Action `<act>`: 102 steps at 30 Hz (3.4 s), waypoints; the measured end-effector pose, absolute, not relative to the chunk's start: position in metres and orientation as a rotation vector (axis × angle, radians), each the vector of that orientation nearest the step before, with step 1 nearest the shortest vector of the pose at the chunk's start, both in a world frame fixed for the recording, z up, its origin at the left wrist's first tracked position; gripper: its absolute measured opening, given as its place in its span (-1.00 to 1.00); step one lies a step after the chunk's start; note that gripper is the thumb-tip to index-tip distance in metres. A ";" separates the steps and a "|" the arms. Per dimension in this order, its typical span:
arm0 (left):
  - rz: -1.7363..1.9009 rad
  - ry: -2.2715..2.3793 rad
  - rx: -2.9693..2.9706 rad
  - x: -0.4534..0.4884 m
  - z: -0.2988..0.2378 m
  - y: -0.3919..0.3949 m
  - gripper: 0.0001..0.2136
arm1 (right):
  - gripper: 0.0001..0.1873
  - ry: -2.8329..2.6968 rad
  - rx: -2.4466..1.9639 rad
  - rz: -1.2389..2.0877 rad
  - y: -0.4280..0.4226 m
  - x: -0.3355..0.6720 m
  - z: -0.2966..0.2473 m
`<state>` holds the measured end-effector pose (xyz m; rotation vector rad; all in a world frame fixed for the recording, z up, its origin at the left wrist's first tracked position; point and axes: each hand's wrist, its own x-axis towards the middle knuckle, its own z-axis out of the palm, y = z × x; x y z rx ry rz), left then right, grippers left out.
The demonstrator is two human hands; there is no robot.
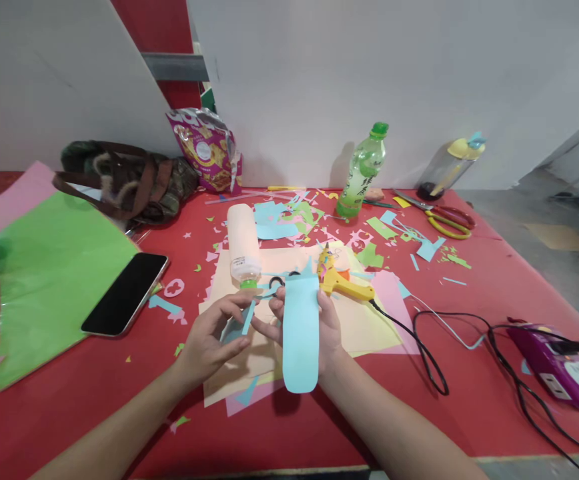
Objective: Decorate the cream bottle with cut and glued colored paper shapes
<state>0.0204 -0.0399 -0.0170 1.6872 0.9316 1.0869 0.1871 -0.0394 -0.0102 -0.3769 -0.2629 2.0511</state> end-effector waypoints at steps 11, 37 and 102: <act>1.006 1.004 1.458 0.021 -0.017 -0.041 -0.53 | -0.58 -0.334 -0.325 2.057 -0.039 0.188 -0.013; 1.124 0.821 1.385 0.020 -0.013 -0.039 -0.62 | -0.73 -1.137 -0.777 1.267 -0.042 0.184 -0.011; 1.153 0.861 1.482 0.018 -0.012 -0.041 -0.61 | -0.57 -1.919 -0.857 0.707 -0.047 0.184 -0.009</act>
